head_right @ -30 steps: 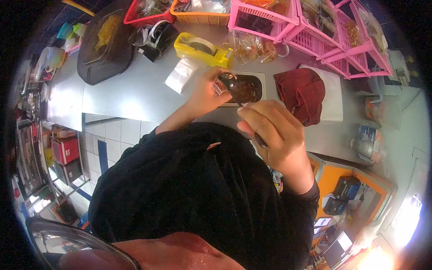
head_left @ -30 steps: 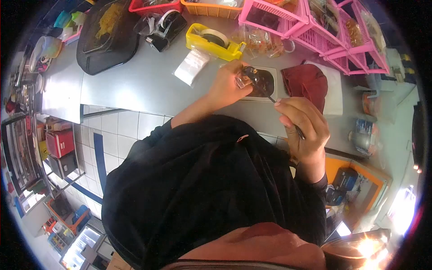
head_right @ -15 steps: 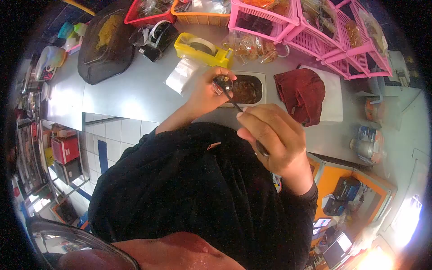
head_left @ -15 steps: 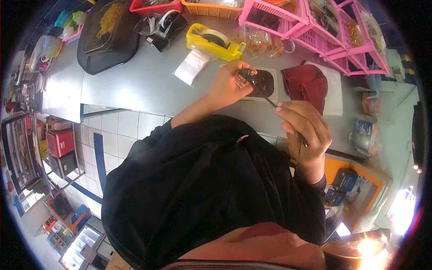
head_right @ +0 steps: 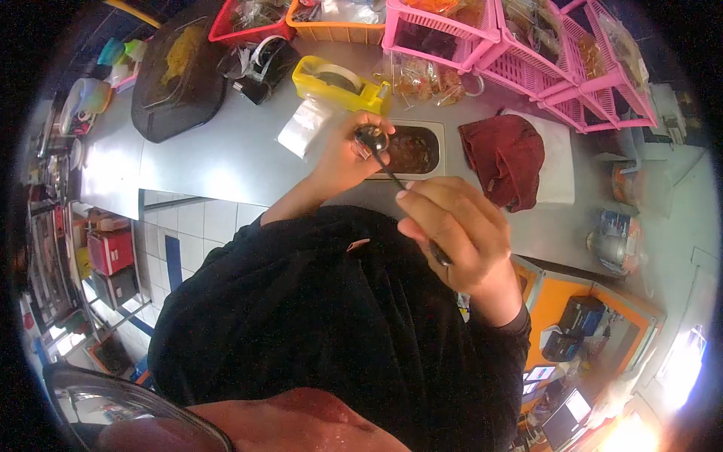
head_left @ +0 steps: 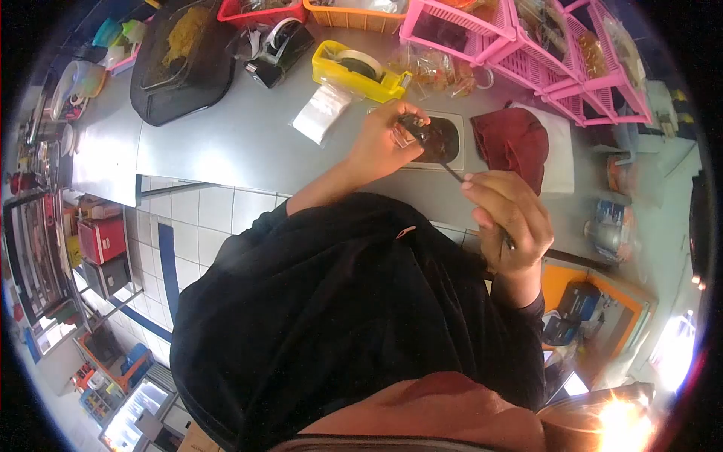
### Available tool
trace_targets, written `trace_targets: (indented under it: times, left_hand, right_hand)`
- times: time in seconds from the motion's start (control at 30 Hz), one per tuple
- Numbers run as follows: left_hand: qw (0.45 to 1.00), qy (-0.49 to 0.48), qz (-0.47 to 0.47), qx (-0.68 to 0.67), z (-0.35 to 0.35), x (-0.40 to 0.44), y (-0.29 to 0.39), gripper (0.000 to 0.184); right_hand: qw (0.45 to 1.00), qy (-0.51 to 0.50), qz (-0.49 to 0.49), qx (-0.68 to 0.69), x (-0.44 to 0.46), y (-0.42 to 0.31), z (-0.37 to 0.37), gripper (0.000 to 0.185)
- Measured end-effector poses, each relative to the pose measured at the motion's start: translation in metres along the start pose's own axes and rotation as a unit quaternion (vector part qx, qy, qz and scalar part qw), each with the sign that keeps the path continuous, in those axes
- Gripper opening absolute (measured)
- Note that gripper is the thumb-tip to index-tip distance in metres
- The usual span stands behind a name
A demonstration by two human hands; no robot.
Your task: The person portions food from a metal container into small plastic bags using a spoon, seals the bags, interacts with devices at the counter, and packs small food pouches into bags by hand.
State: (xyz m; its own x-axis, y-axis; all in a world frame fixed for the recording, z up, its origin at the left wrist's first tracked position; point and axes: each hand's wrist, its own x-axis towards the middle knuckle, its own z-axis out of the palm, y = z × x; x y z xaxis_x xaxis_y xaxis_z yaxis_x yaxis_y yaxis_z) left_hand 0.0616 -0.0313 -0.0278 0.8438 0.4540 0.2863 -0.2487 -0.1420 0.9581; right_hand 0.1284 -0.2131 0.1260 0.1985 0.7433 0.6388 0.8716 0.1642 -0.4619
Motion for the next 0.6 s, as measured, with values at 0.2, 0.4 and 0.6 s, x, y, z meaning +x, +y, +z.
trace_targets:
  times: [0.2, 0.4, 0.6]
  left_hand:
    - [0.998, -0.022, -0.055, 0.001, -0.003, -0.001, 0.0, 0.04]
    - [0.996, -0.034, -0.075, 0.035, -0.008, 0.001, 0.008, 0.035]
    - [0.997, -0.002, -0.083, -0.008, -0.023, 0.004, -0.003, 0.032]
  right_hand:
    - [1.0, 0.019, 0.005, 0.018, -0.002, 0.003, -0.001, 0.02]
    - [0.982, 0.152, 0.102, 0.048, -0.014, 0.012, 0.001, 0.025]
    - [0.903, 0.35, 0.2, 0.151, -0.034, 0.047, -0.004, 0.033]
